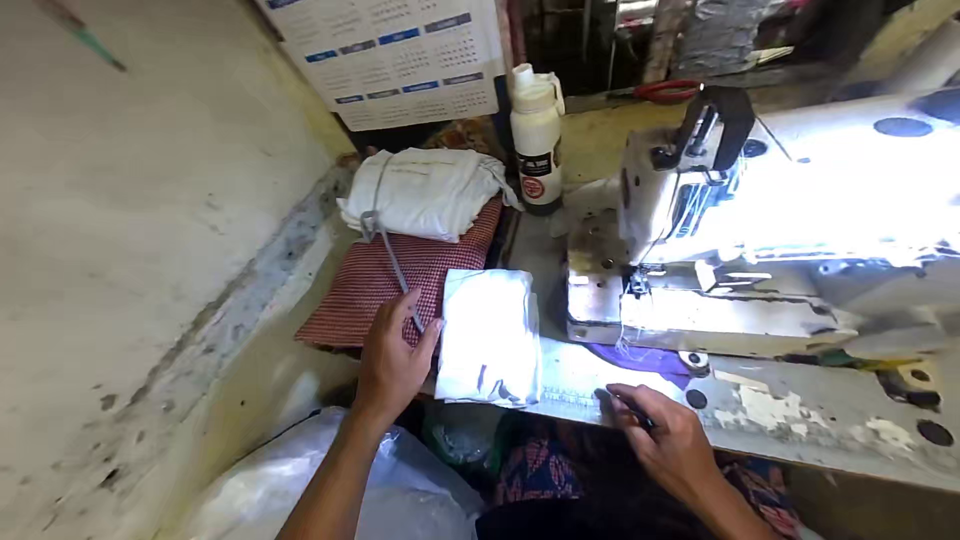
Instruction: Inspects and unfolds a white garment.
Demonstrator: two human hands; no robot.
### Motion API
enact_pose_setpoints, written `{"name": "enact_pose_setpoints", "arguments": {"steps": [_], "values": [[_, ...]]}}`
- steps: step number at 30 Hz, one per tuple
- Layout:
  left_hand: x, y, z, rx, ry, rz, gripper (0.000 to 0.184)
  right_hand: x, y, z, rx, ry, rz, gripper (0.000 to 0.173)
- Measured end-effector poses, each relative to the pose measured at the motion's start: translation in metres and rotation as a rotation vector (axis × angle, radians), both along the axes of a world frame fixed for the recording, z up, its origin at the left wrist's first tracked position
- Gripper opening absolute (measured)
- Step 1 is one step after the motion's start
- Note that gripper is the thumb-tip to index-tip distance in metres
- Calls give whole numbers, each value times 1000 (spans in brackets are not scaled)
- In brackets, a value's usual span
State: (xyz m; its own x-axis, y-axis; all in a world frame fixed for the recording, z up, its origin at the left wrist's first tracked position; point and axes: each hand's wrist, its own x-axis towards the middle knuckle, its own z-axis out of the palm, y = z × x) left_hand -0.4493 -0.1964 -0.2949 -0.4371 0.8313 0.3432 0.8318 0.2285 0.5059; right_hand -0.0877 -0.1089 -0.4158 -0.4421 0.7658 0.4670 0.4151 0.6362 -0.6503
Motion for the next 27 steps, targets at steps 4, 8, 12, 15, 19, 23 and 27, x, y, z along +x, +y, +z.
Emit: {"name": "enact_pose_setpoints", "arguments": {"steps": [4, 8, 12, 15, 19, 23, 27], "values": [[25, -27, -48, 105, 151, -217, 36, -3, -1, 1, -12, -15, -16, 27], [46, -46, -85, 86, 295, -320, 40, -7, 1, 2, 5, -38, -11, 27], [49, -40, -104, 55, 382, -295, 37, -7, 1, 3, 8, -50, -6, 28], [47, -33, -103, 76, 382, -302, 27, -8, 0, 4, -3, -53, -17, 28], [54, -29, -89, 161, 41, -150, 23, -12, -2, 8, -98, 29, -1, 25], [53, -29, -75, 209, -217, -33, 22, -33, -9, 18, -131, 113, 105, 22], [55, -33, -89, 122, 127, -322, 26, -65, -18, 19, -73, 11, 183, 25]]}}
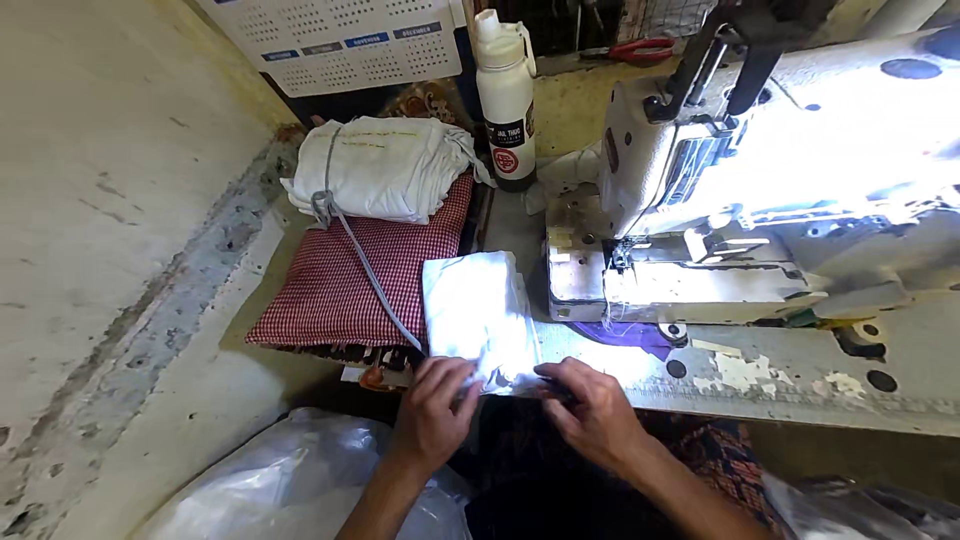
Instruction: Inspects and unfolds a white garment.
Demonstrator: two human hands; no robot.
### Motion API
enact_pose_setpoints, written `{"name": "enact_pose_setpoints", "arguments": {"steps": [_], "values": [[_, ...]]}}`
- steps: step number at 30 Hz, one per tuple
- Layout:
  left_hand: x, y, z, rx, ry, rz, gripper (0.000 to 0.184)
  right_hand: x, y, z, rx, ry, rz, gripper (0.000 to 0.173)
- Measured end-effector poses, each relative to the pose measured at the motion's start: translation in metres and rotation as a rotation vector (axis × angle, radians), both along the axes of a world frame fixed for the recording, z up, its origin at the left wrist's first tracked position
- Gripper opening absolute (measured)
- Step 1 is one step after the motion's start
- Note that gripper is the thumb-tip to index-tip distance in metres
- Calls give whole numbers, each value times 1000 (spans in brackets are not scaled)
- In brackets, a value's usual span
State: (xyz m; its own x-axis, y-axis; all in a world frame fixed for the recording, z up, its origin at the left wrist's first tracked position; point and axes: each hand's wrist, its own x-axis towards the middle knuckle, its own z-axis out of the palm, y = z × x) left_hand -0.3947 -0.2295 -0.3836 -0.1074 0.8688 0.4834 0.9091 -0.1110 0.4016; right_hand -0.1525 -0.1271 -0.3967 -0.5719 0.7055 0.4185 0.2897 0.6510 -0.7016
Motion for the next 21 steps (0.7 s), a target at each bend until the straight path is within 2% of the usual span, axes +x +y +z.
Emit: {"name": "enact_pose_setpoints", "arguments": {"steps": [2, 4, 8, 12, 16, 19, 21], "values": [[2, -1, -9, -56, 176, -41, 33, -11, -2, -3, -15, -91, 4, 27], [2, 1, -12, -44, 146, -24, 30, -17, -4, -6, 17, -184, -3, 27], [2, 4, 1, 12, -279, 82, 22, -18, -9, -6, 73, -297, -19, 22], [-2, 5, 25, 4, -583, 196, 17, -17, -6, 9, -211, -201, -12, 24], [-4, 4, 37, 76, -906, 192, 17, -29, -1, 13, -274, -70, -155, 40], [1, 5, 52, 179, -1145, 194, 18, -36, 6, 23, -386, -149, -195, 59], [3, 4, 61, 234, -1299, 212, 21, -39, 10, 27, -522, -180, -173, 61]]}}
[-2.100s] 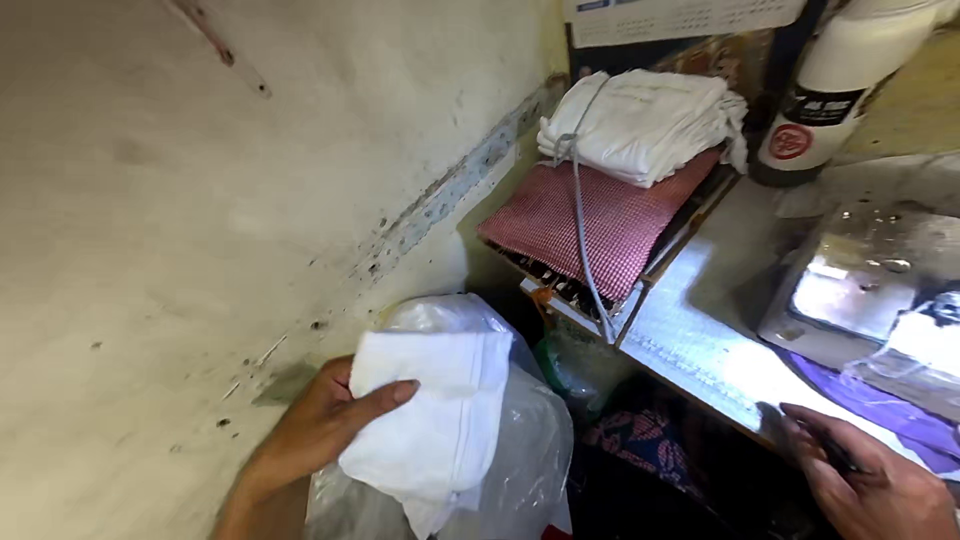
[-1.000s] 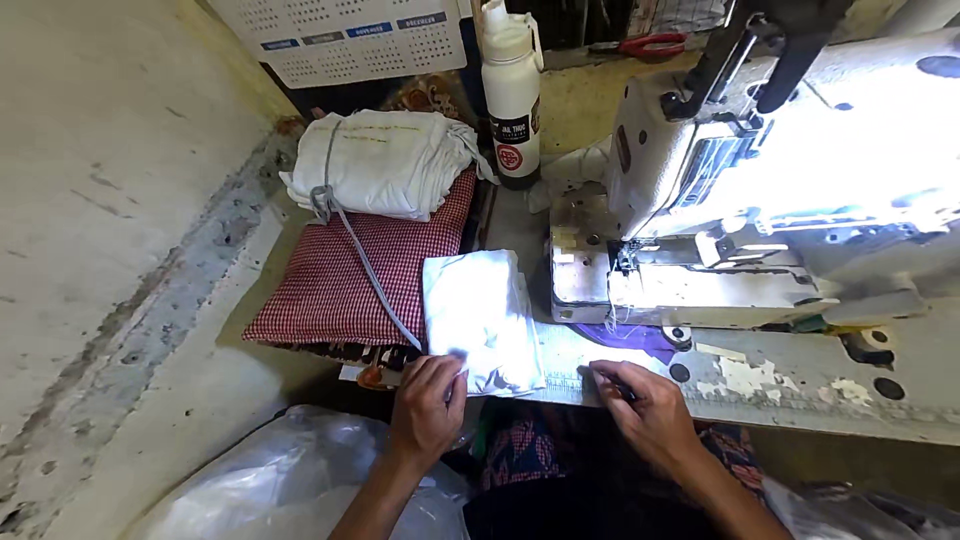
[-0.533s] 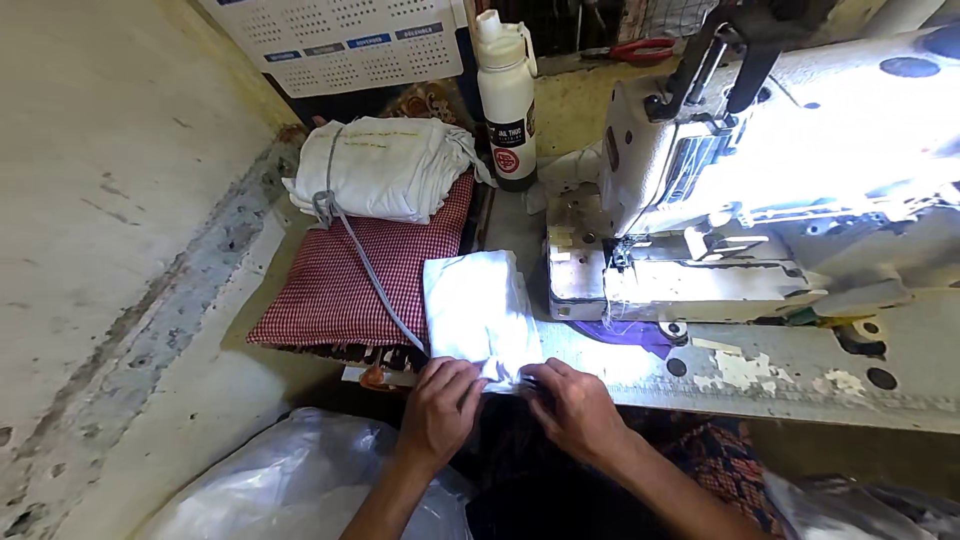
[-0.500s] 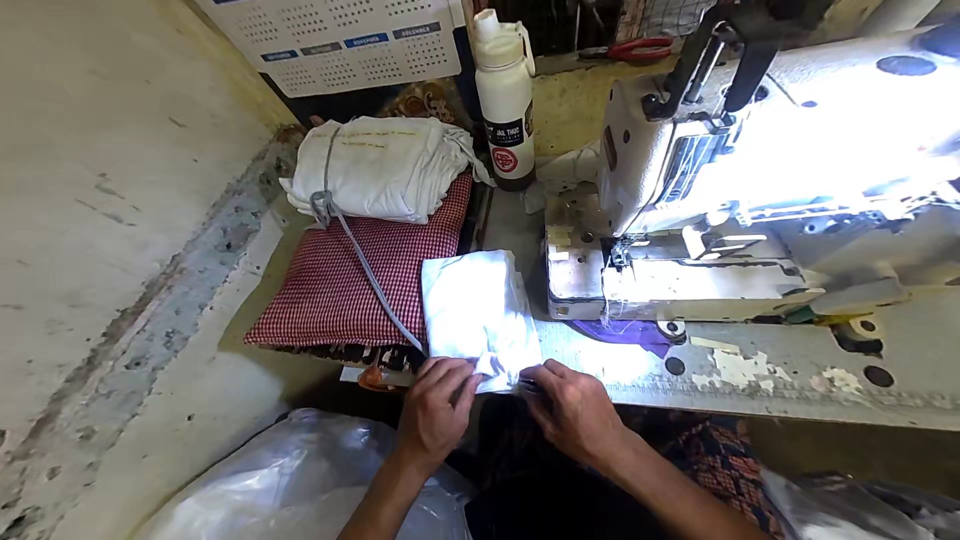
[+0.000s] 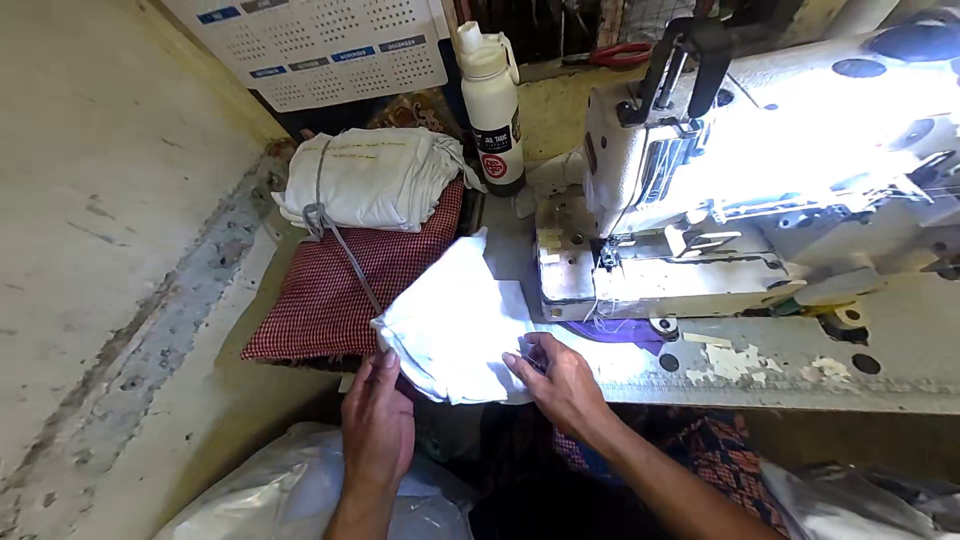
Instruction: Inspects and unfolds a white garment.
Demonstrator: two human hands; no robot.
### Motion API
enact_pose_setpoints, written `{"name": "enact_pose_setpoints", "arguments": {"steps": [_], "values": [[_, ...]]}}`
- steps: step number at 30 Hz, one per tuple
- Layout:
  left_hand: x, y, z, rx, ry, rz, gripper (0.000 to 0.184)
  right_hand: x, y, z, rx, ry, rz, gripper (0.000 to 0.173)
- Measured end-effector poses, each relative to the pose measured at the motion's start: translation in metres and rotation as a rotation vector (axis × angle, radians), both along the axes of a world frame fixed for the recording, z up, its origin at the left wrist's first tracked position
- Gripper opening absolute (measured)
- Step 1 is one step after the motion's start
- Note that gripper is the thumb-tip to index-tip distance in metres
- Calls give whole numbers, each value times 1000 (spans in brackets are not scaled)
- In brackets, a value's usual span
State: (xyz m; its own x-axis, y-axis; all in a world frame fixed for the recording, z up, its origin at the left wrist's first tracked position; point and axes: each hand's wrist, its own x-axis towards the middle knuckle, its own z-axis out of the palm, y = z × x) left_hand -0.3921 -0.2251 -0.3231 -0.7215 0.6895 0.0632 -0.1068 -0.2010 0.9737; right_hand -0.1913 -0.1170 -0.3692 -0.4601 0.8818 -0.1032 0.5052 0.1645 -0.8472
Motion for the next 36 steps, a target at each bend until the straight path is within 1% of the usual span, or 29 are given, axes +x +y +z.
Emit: {"name": "enact_pose_setpoints", "arguments": {"steps": [2, 4, 6, 7, 9, 10, 11, 12, 13, 14, 16, 18, 20, 22, 25, 26, 28, 29, 30, 31, 32, 34, 36], "values": [[-1, -1, 3, 45, -126, 22, 23, -3, 0, 0, -61, 35, 8, 57], [-2, -2, 3, 56, -207, 27, 24, -6, -4, 0, -19, 97, -7, 54], [-2, -4, 2, 67, -284, 33, 27, -11, -7, 2, -6, 145, -26, 59], [-3, -5, 2, 78, -322, 33, 29, -14, -8, 5, -59, 159, -34, 65], [-4, -5, 5, 96, -385, 47, 31, -18, -3, 9, -260, 197, -40, 76], [-4, -5, 5, 101, -402, 59, 31, -20, 0, 9, -372, 243, -34, 75], [-5, -5, 5, 107, -406, 69, 31, -22, 2, 9, -470, 296, -23, 66], [-5, -6, 4, 109, -404, 76, 31, -23, 2, 10, -546, 348, -11, 50], [-6, -7, 3, 108, -398, 77, 31, -24, 1, 12, -590, 390, 7, 36], [-7, -8, 1, 114, -389, 78, 30, -24, 0, 16, -593, 432, 26, 25], [-8, -10, -3, 135, -341, 76, 27, -24, -2, 27, -512, 518, 48, 15], [-9, -13, -7, 148, -271, 65, 23, -25, -1, 38, -403, 618, 59, 11], [-6, -15, -7, 160, -203, 54, 21, -27, 2, 47, -278, 677, 92, 14], [-1, -16, -7, 157, -137, 29, 19, -31, 4, 53, -198, 725, 128, 16], [8, -18, -9, 98, 31, -13, 13, -40, 0, 56, -199, 787, 187, 15], [12, -17, -9, 75, 107, -29, 12, -43, -4, 57, -216, 802, 221, 17], [19, -16, -10, 51, 251, -61, 11, -47, -13, 59, -226, 791, 276, 29], [22, -15, -11, 64, 303, -67, 10, -48, -17, 60, -213, 774, 283, 36], [25, -14, -12, 78, 337, -73, 11, -49, -21, 60, -190, 752, 263, 39], [28, -14, -12, 81, 363, -76, 11, -50, -24, 59, -166, 730, 231, 39], [30, -14, -12, 76, 390, -76, 12, -50, -25, 58, -144, 714, 195, 34], [34, -13, -14, 70, 427, -76, 13, -48, -24, 53, -123, 728, 128, 20], [35, -14, -17, 59, 411, -88, 14, -45, -22, 47, -153, 773, 99, 11]]}}
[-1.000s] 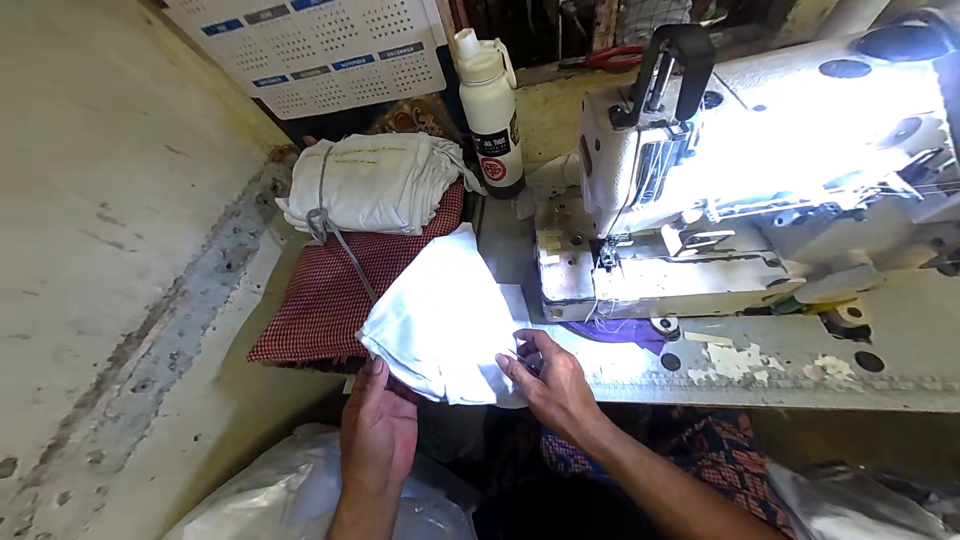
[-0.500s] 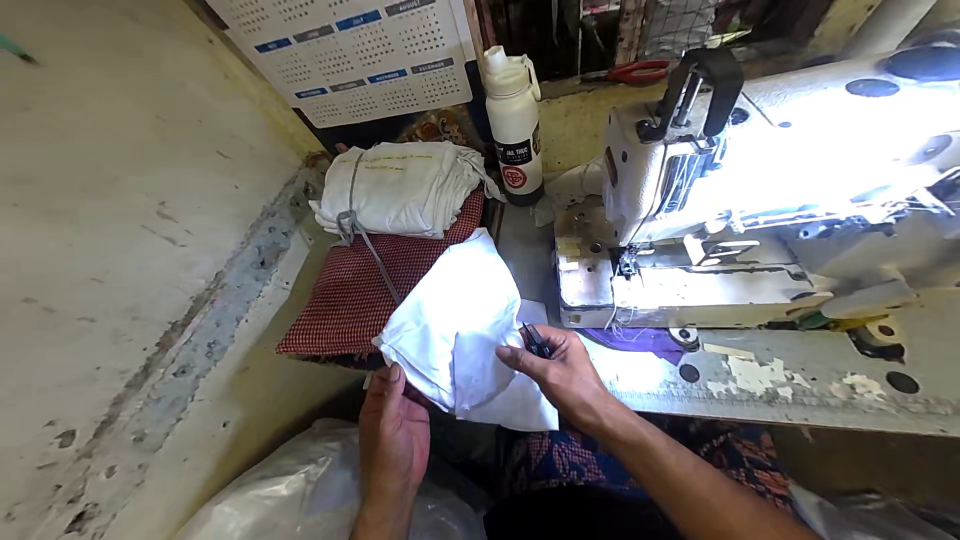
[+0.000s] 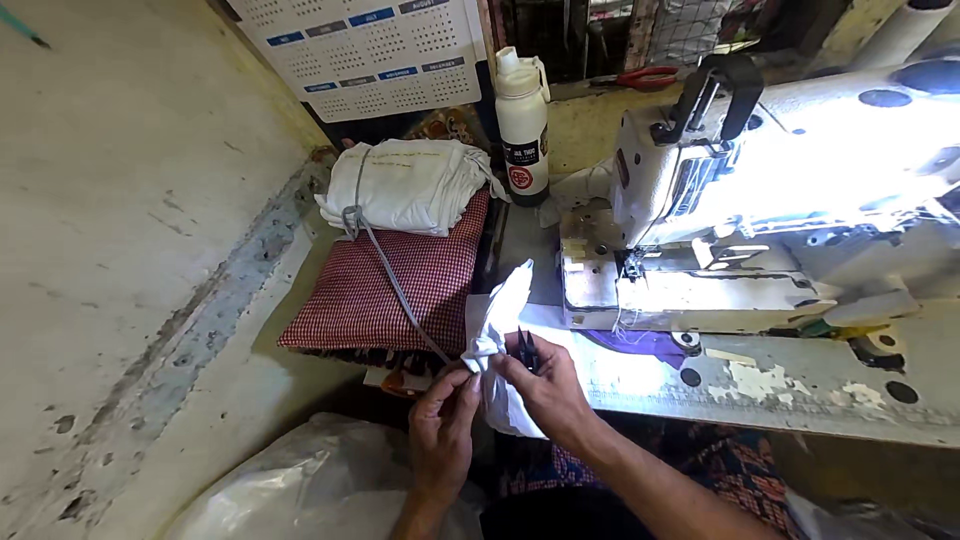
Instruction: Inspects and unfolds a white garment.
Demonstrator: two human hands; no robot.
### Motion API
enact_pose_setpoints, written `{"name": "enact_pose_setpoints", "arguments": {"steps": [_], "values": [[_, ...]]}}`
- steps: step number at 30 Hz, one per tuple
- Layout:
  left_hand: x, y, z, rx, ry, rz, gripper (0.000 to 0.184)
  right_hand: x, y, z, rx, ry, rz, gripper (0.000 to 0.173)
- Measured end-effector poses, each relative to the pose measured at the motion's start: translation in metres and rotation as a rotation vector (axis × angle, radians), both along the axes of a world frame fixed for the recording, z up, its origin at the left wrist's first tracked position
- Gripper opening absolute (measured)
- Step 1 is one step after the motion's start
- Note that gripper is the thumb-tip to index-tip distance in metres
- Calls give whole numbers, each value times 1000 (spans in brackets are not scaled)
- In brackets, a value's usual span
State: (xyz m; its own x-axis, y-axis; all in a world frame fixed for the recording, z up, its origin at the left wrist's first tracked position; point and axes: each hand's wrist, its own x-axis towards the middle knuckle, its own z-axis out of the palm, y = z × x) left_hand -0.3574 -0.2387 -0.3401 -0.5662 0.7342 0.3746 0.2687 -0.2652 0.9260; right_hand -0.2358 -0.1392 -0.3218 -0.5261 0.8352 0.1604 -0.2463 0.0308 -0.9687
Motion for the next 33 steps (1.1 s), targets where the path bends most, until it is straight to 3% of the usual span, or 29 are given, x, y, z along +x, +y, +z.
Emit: {"name": "enact_pose_setpoints", "arguments": {"steps": [6, 8, 12, 16, 18, 22, 24, 26, 28, 31, 33], "values": [[4, 0, -7, -45, -156, 3, 14, 11, 1, -9, -298, 89, 97, 11], [7, 1, -7, -68, -122, 16, 14, 13, -1, -12, -369, 106, 107, 12], [13, 6, -6, -142, 57, 23, 30, 16, -5, -15, -488, 139, 159, 16], [9, 7, -12, -129, 208, 86, 16, 22, 1, -18, -640, 249, 156, 16], [9, 6, -14, -148, 246, 117, 21, 30, 3, -18, -696, 317, 158, 18], [20, 7, -11, -206, 134, 202, 12, 34, 5, -17, -788, 336, 177, 23], [18, 8, -3, -193, -54, 239, 14, 35, 7, -14, -792, 352, 204, 25], [4, 4, 10, -126, -331, 234, 29, 40, 10, -5, -740, 395, 196, 26], [-20, -3, 34, -74, -451, 311, 31, 52, 18, 10, -619, 443, 146, 27], [-71, -24, 71, -113, -288, 407, 20, 78, 33, 22, -455, 426, -4, 28], [-106, -35, 84, -196, -96, 365, 16, 92, 44, 16, -391, 335, -133, 26]]}}
